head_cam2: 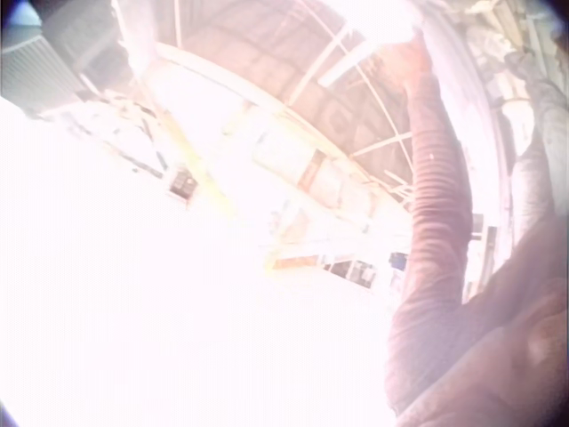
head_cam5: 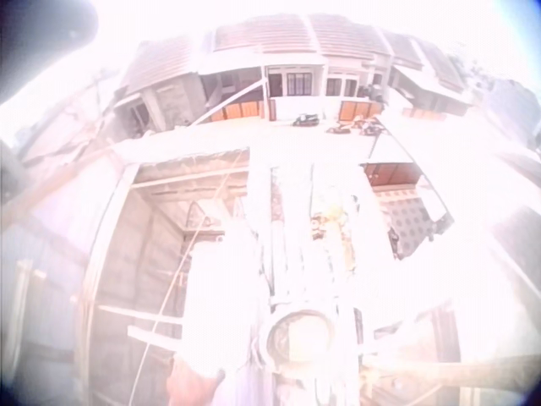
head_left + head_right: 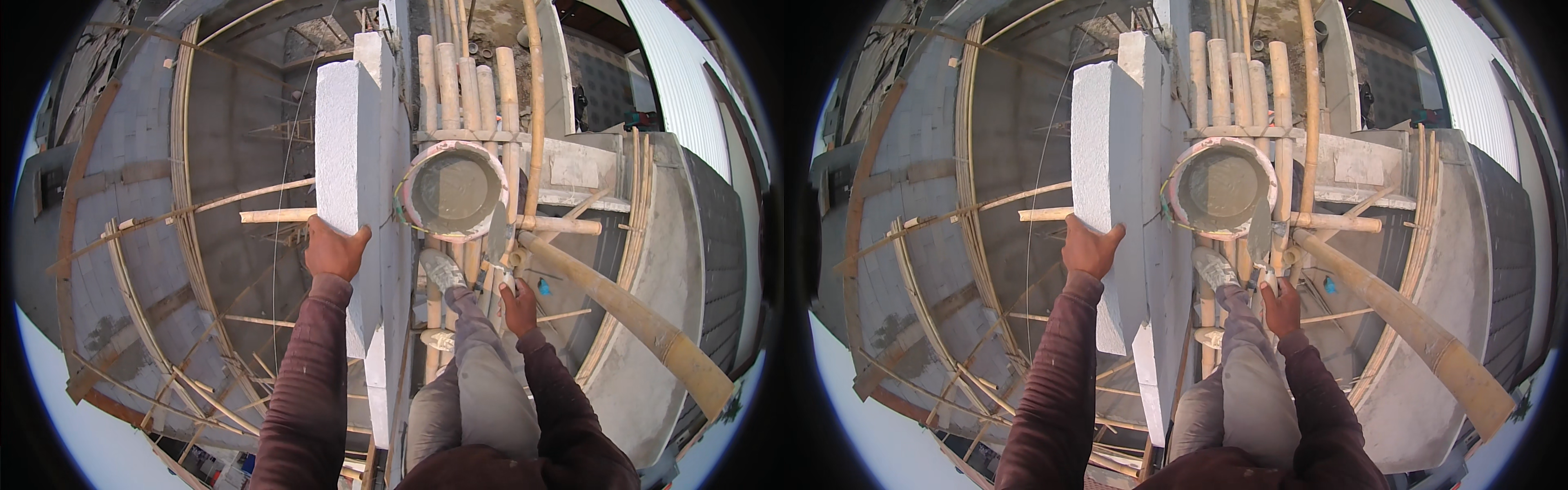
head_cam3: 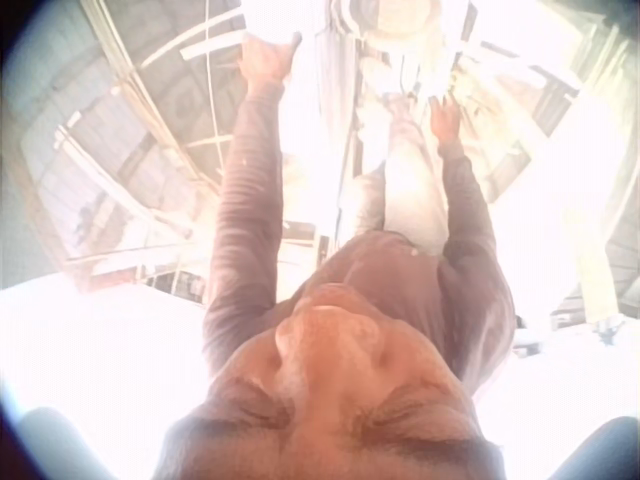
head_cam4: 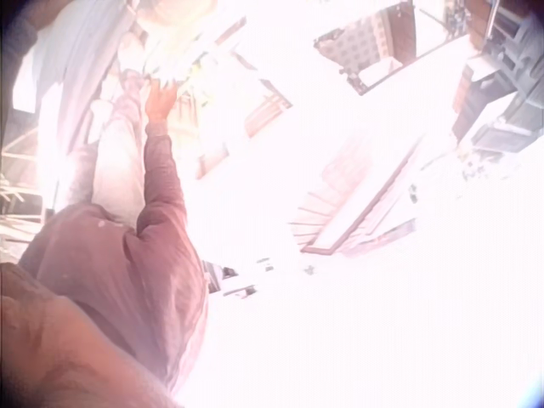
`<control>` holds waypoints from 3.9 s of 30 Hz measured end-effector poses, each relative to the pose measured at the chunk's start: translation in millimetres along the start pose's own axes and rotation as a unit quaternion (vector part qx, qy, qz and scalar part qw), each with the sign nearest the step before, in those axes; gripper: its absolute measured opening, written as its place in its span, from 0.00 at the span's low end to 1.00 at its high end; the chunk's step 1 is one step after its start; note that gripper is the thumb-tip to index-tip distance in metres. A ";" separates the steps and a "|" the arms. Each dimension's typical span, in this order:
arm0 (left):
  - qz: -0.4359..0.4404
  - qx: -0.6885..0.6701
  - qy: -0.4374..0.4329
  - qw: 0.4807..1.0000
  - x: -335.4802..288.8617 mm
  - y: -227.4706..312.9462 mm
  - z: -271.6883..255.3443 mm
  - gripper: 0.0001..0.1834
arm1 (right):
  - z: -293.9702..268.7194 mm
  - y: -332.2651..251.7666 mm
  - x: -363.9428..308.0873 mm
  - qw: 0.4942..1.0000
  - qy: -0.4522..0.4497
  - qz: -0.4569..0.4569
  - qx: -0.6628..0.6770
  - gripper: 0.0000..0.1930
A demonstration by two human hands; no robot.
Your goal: The person builds a wall at a construction site by measuring a white brick with a tape measure, applying cement with a trowel, and securing the brick in place using a hammer.
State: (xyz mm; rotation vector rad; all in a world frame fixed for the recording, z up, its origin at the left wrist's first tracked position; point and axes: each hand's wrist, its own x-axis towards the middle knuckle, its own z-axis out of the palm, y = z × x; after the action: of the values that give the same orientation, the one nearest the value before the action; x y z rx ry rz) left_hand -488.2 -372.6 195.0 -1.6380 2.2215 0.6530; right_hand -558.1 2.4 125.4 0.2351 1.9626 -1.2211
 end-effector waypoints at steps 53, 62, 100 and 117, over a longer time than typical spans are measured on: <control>0.000 -0.170 0.202 0.965 -125.9 -206.5 259.8 0.23 | 61.2 342.8 180.3 0.899 0.105 0.123 -0.406 0.34; 0.003 -0.196 0.183 0.963 -129.2 -205.2 253.9 0.21 | 69.9 342.9 180.2 0.917 0.096 0.160 -0.352 0.33; 0.063 -0.306 0.070 0.947 -137.8 -249.0 310.5 0.25 | -124.2 36.6 -91.1 0.923 -0.132 0.115 -0.343 0.20; 0.043 -0.247 0.188 0.950 -132.7 -239.8 307.2 0.32 | 213.7 -480.6 14.5 0.394 -0.010 -0.631 -0.669 0.20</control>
State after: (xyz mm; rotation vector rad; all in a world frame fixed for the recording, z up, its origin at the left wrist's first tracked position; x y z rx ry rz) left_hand -227.1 -161.7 -43.3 -2.0523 2.5530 1.0685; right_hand -708.7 -425.4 392.2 -2.3914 2.2549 0.2536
